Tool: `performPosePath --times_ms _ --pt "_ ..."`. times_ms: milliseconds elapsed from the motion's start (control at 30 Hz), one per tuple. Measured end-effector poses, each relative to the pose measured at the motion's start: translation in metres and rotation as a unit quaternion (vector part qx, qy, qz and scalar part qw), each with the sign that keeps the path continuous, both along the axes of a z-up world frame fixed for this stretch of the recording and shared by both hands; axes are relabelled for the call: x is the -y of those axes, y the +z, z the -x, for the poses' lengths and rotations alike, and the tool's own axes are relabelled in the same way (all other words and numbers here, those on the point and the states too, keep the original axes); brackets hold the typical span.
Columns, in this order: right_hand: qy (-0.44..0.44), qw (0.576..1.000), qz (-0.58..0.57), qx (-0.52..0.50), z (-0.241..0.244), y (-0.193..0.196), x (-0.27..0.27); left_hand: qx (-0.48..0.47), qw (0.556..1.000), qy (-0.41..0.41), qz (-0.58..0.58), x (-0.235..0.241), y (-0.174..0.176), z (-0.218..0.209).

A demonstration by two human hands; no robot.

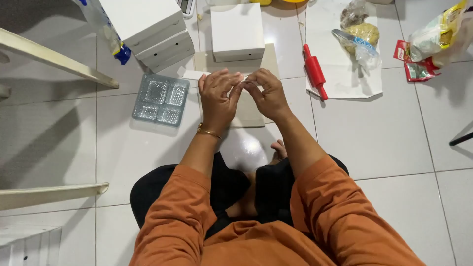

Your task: The person assembles a white cardboard box by folding and tucking the flaps into place. They then pick up a flat cardboard sheet, fold it, and place it inside the assembled box.

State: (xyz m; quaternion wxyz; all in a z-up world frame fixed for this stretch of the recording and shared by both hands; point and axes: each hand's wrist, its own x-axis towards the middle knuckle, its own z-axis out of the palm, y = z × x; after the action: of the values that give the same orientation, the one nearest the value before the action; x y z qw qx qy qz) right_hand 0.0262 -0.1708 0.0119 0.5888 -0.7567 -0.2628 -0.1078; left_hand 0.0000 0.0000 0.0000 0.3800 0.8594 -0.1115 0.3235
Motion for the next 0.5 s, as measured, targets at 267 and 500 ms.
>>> performPosePath --times_ms 267,500 --pt "-0.251 0.962 0.010 0.107 -0.009 -0.007 0.014 -0.017 0.961 0.048 0.272 -0.012 0.013 0.003" --pt "-0.201 0.963 -0.131 -0.125 -0.007 0.005 0.016 -0.090 0.870 -0.030 0.484 -0.033 0.005 0.010"
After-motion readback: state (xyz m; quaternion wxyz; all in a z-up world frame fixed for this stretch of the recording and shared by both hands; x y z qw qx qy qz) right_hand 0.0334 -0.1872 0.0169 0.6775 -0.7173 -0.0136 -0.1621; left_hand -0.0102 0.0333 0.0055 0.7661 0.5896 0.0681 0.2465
